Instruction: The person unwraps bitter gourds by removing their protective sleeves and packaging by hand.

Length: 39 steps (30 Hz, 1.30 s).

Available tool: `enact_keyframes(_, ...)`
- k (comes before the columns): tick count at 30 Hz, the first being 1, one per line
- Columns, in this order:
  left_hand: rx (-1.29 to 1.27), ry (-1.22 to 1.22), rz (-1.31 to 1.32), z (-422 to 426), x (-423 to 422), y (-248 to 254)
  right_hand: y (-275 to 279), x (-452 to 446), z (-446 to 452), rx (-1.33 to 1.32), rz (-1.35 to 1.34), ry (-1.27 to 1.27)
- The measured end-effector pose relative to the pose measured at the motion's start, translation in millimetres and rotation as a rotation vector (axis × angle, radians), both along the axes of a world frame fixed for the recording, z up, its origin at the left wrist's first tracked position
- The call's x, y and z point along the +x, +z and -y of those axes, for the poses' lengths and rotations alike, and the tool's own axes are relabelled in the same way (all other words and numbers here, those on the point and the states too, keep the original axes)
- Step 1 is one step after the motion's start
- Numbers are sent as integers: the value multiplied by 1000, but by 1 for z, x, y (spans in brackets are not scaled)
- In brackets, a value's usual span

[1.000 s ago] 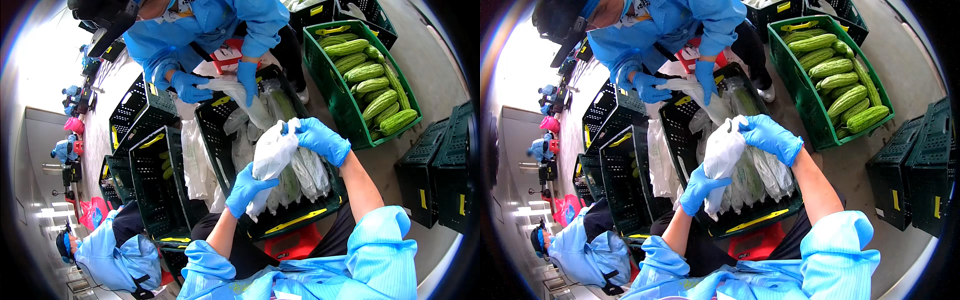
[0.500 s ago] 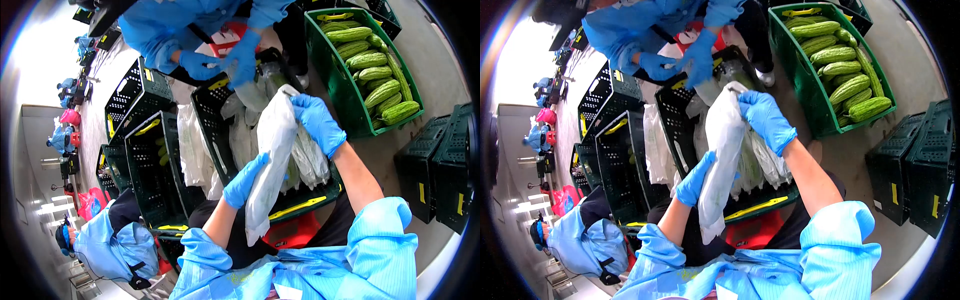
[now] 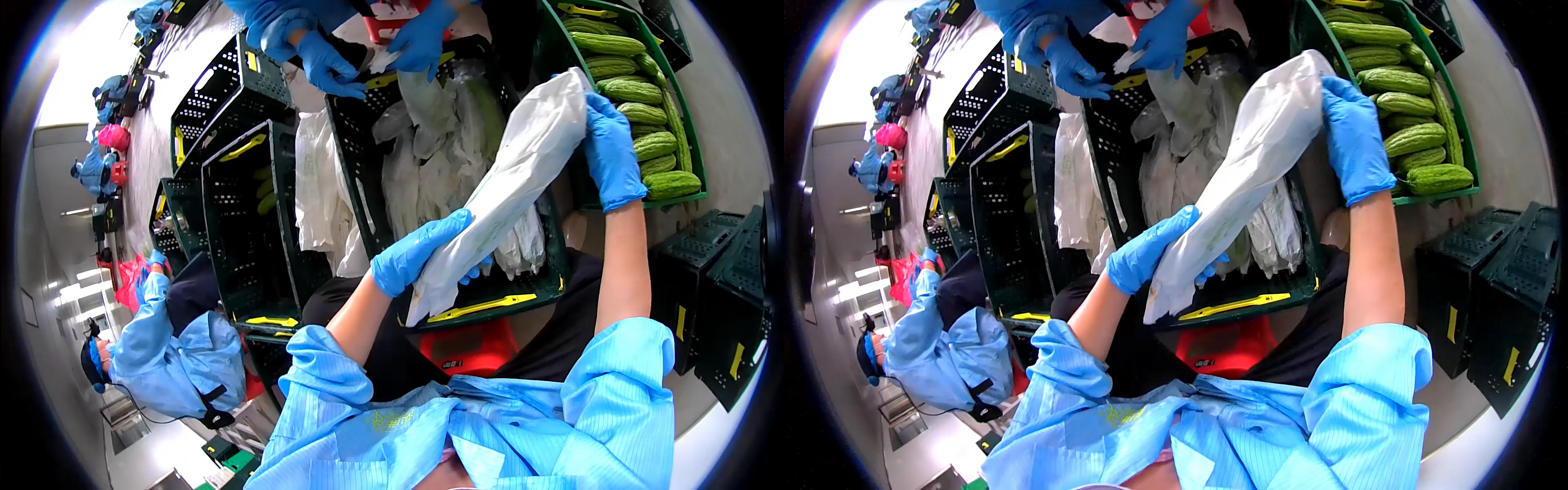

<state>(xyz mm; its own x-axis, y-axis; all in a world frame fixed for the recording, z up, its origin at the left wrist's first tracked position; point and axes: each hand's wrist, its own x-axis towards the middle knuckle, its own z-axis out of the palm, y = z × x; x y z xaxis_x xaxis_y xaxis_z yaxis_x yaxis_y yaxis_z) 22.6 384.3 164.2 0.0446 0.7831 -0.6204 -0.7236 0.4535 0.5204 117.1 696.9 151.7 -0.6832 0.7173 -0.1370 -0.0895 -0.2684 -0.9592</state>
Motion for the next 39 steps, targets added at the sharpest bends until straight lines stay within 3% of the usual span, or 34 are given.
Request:
enact_keyframes(11, -100, -45, -239, 13, -3, -6, -9, 20, -34, -24, -12, -76)
enact_keyframes(12, -153, -42, -290, 9, -3, 17, -9, 20, -35, -27, -23, -75)
enact_keyframes(19, 7, 47, -401, 16, 0, 14, 15, 22, -15, 55, -85, -113)
enact_keyframes(20, -31, 6, -406, 19, -5, 14, 5, 26, -23, 319, -10, -89)
enact_keyframes(21, -36, -6, -421, 21, -7, 14, 6, 24, -22, 212, -66, -105)
enact_keyframes(22, -43, -19, -438, 22, -9, 15, 0, 30, -28, 421, 40, -97)
enact_keyframes(24, -147, -86, -493, 28, -16, 29, -9, 36, -47, 303, 16, -162)
enact_keyframes(25, -137, -90, -483, 35, -19, 33, 5, 26, -37, -29, -102, -228)
enact_keyframes(27, -114, -99, -459, 48, -25, 37, 39, 13, -9, -43, -109, -95)
enact_keyframes(30, -114, -85, -507, 64, -22, 8, 41, -4, 12, -284, -137, -94)
enact_keyframes(33, -132, -58, -483, 81, -28, -2, 23, -8, 9, 93, -91, -15)
enact_keyframes(35, -104, -24, -427, 97, -35, -20, 22, -12, 11, 103, -114, -41)
enact_keyframes(39, -291, -184, -730, 122, -55, 8, 16, -12, 7, 20, -162, -54)
